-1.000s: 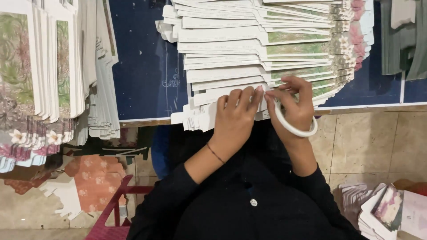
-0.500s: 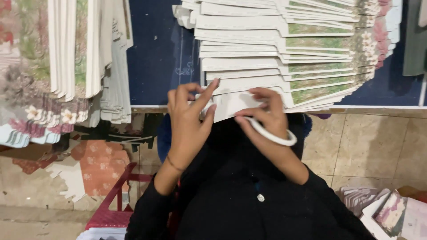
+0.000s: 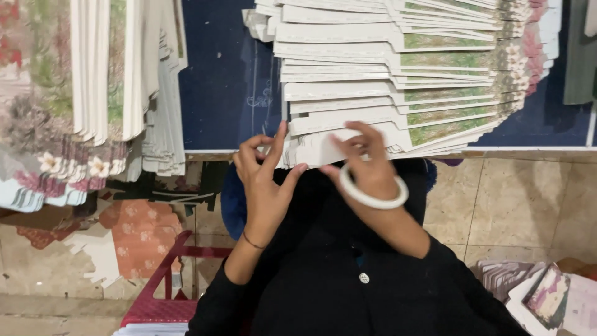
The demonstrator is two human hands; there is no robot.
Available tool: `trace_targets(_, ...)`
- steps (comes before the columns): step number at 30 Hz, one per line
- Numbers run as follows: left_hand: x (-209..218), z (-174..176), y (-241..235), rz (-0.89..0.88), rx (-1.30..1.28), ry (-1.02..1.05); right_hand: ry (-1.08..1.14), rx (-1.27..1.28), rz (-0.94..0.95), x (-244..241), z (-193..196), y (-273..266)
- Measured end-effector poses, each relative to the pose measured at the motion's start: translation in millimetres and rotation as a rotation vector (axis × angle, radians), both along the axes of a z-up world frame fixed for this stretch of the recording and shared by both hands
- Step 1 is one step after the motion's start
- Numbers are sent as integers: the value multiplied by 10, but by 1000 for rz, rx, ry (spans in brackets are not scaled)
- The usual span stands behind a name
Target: Applying double-sided adhesive tape to a stack of printed paper cards.
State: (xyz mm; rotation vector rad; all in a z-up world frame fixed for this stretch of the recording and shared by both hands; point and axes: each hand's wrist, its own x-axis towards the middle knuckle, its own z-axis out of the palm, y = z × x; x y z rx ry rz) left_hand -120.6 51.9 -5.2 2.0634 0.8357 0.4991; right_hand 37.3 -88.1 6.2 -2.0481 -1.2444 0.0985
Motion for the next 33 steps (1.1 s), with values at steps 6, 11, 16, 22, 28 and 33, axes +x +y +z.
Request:
trace_targets(6,76,182,-73,-1,146,113,-3,67,-174,714,261,-491)
trace_targets(11,412,145,-207,-106,380,145,-6,56,-217,769,248,-532)
trace_targets(16,991,164,-351,-242,381,37,-10,30,-242,789,214,-525)
trace_targets(22,1490,432,-349,-402,590,-35,-122,149,-197,904,675,-440)
trace_targets(28,1632,481,-136,-253,1176,-125,-306,305,-256,813,1004,-291)
trace_targets(33,1414,104,-173,-150,1048,2,-26,128,-116,891,631,-328)
